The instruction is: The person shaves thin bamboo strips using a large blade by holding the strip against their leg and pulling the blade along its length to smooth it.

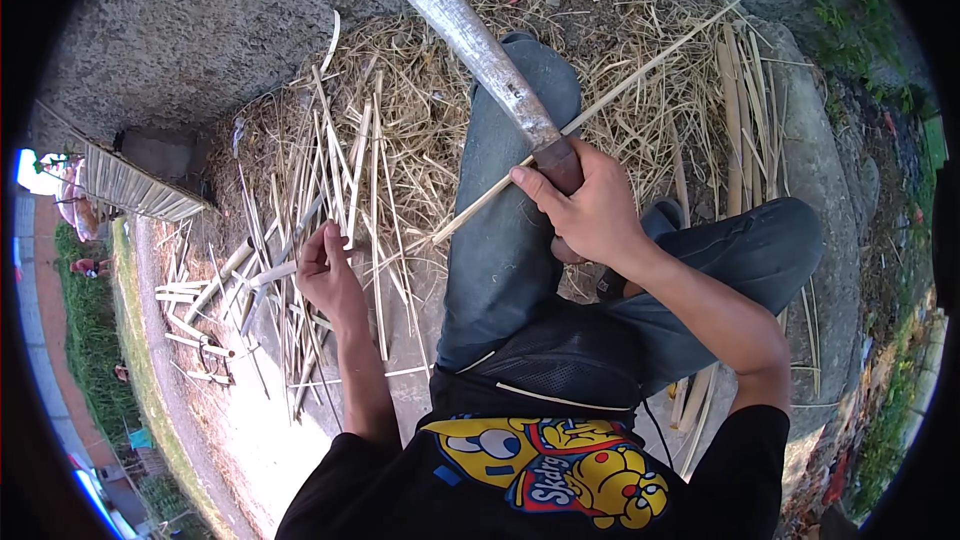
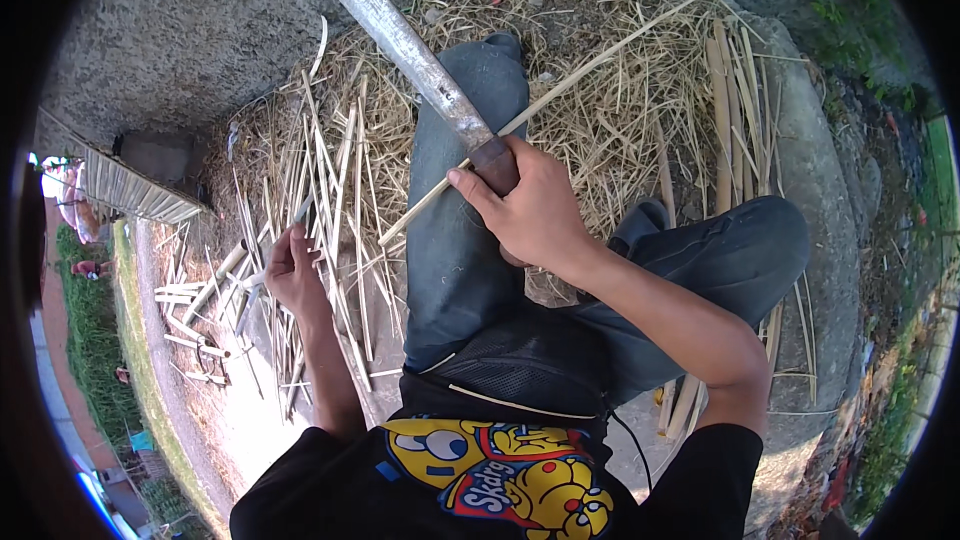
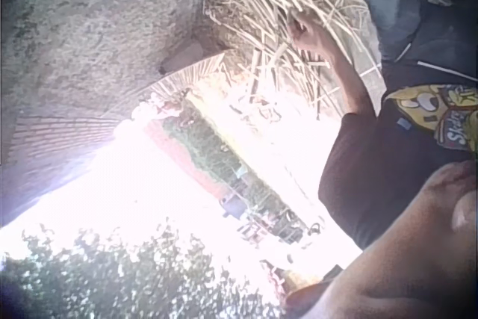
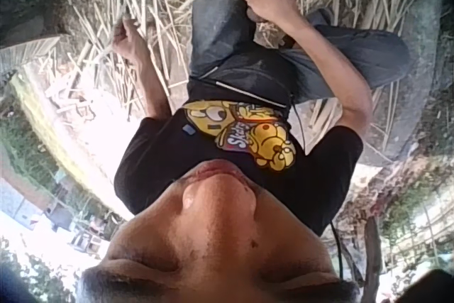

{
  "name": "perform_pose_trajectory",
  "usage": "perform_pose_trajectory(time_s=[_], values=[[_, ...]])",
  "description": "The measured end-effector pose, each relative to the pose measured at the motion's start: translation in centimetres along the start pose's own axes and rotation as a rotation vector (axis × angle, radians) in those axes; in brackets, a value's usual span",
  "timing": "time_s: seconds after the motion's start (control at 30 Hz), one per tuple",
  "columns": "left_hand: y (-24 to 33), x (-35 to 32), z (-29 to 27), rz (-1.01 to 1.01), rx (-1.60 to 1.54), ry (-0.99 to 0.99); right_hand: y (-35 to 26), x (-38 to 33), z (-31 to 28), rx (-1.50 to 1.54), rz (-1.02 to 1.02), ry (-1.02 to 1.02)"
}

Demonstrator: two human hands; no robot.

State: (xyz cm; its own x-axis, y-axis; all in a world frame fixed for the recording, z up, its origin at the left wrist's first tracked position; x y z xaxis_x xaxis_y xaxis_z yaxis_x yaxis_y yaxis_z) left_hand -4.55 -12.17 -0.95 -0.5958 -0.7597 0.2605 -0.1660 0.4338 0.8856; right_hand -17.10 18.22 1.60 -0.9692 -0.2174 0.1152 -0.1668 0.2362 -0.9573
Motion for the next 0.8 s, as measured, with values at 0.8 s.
perform_pose_trajectory(time_s=[0.8], values=[[1.1,-3.7,0.7,0.427,0.302,-0.504,-0.3,1.4,-6.2,0.002,-0.023,0.027]])
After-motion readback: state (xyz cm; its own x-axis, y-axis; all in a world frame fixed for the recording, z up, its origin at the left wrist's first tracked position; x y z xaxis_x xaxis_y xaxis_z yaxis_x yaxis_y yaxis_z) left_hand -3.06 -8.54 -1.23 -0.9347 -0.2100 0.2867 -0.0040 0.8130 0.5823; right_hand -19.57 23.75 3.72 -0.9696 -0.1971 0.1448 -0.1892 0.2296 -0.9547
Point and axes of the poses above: each hand's wrist, its own x-axis towards the middle knuckle, its own z-axis out of the palm, y = z × x, the point moved 1 cm from there along x, towards the middle knuckle, and after that the axes turned 4 degrees about y, right-handed, at the moved point
